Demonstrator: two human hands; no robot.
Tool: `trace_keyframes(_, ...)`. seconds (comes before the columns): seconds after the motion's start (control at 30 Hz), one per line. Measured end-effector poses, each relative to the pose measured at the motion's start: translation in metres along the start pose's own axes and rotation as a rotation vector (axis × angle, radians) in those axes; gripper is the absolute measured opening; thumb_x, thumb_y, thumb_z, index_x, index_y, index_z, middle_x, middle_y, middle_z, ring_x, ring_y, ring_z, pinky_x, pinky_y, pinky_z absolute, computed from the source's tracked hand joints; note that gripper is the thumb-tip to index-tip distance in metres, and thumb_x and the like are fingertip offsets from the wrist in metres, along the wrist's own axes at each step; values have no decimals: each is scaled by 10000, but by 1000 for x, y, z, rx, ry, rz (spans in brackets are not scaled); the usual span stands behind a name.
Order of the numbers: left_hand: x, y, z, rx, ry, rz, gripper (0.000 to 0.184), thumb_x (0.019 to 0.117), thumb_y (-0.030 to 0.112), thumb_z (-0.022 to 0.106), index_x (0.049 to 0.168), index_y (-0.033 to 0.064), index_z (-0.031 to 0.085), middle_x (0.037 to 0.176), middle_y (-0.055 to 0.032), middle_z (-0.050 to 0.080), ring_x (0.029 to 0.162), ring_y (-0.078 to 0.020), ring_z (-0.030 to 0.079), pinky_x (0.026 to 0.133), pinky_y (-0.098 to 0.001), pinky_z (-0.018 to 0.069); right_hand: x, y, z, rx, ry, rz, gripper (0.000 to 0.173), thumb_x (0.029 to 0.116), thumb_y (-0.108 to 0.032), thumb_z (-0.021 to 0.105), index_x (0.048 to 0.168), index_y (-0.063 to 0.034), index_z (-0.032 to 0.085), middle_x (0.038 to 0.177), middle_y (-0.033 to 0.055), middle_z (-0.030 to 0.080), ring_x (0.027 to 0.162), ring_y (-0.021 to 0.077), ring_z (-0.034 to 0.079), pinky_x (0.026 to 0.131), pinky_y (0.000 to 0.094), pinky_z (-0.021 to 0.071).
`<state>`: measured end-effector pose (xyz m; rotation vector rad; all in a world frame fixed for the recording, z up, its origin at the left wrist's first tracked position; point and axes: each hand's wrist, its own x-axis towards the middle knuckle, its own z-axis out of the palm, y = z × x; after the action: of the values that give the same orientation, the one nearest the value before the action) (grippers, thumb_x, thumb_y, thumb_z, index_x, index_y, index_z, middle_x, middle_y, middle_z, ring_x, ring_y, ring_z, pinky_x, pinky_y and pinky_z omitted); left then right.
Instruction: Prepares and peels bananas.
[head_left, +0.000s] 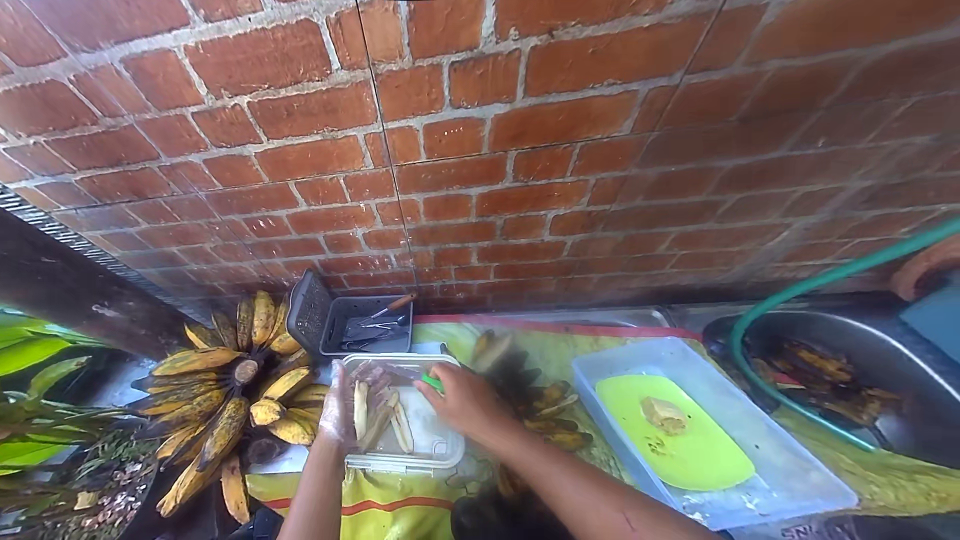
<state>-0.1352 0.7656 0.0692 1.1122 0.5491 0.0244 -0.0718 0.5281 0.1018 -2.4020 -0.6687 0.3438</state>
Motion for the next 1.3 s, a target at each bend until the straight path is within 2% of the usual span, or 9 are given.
trace_keyframes(0.1, 26, -10, -14, 913, 236, -64, 609, 1091, 531, 355, 1339, 56, 645, 1316, -161, 664, 1252, -288, 605, 1075, -518, 459, -13, 39, -4, 77, -10, 98, 544, 1014, -631, 482, 1074, -127, 677, 1006, 76, 688, 955, 247, 685, 844, 516, 567)
trace_keyframes(0.2, 31, -5, 1, 1445, 181, -142, 622, 1033, 642, 404, 1321, 168, 685, 1325, -131, 670, 1292, -321, 589, 1095, -599, 431, -39, 76, -10, 161, 5, 179, 558, 1010, -641, 474, 1096, -128, 676, 1016, 76, 692, 968, 243, 684, 866, 511, 568)
trace_keyframes(0.5, 13, 39, 100, 1772, 275, 358, 506, 991, 568, 546, 1268, 182, 721, 1214, -120, 721, 1183, -323, 659, 1025, -569, 499, -121, 165, -17, 385, 151, 428, 600, 1034, -646, 387, 1063, -110, 655, 890, 88, 650, 861, 235, 658, 794, 479, 547)
trace_keyframes(0.7, 34, 23, 198, 1797, -31, 367, 469, 1019, 548, 513, 1292, 217, 702, 1246, -108, 708, 1174, -322, 661, 1010, -602, 501, -139, 186, -21, 465, 125, 467, 641, 1061, -621, 324, 1115, -90, 679, 960, 121, 678, 940, 263, 676, 870, 518, 547)
trace_keyframes(0.87, 45, -60, 246, 2027, -878, 226, 458, 970, 488, 575, 1372, 281, 651, 1355, -36, 659, 1288, -264, 596, 1091, -566, 472, -162, 200, -14, 605, 157, 490, 630, 1072, -597, 326, 1159, -86, 683, 987, 116, 685, 945, 248, 679, 886, 502, 557)
trace_keyframes(0.93, 37, -93, 248, 2207, -1100, 158, 686, 853, 474, 715, 1483, 263, 543, 1414, -129, 599, 1325, -370, 540, 1071, -631, 447, -174, 206, -13, 658, 172, 503, 617, 1075, -587, 332, 1130, -80, 680, 961, 110, 674, 921, 236, 672, 862, 488, 554)
trace_keyframes(1.07, 21, -125, 259, 2515, -1071, 148, 891, 763, 521, 780, 1530, 191, 469, 1457, -233, 507, 1327, -466, 490, 1006, -670, 459, -191, 220, -8, 695, 164, 556, 633, 1065, -620, 322, 1055, -86, 661, 912, 96, 654, 877, 232, 661, 820, 479, 549)
trace_keyframes(1.13, 23, -134, 267, 2597, -1069, 177, 833, 757, 366, 804, 1505, 174, 491, 1437, -223, 530, 1300, -457, 520, 972, -659, 483, -191, 229, -7, 748, 171, 573, 639, 1064, -625, 321, 1044, -85, 664, 893, 89, 638, 850, 223, 647, 801, 472, 542)
trace_keyframes(1.3, 12, -155, 249, 2709, -1089, 350, 633, 986, -13, 494, 1589, 63, 318, 1509, -239, 474, 1365, -451, 477, 1033, -615, 454, -192, 241, -18, 791, 126, 549, 624, 1079, -594, 318, 1064, -79, 671, 905, 80, 631, 858, 198, 631, 817, 432, 532)
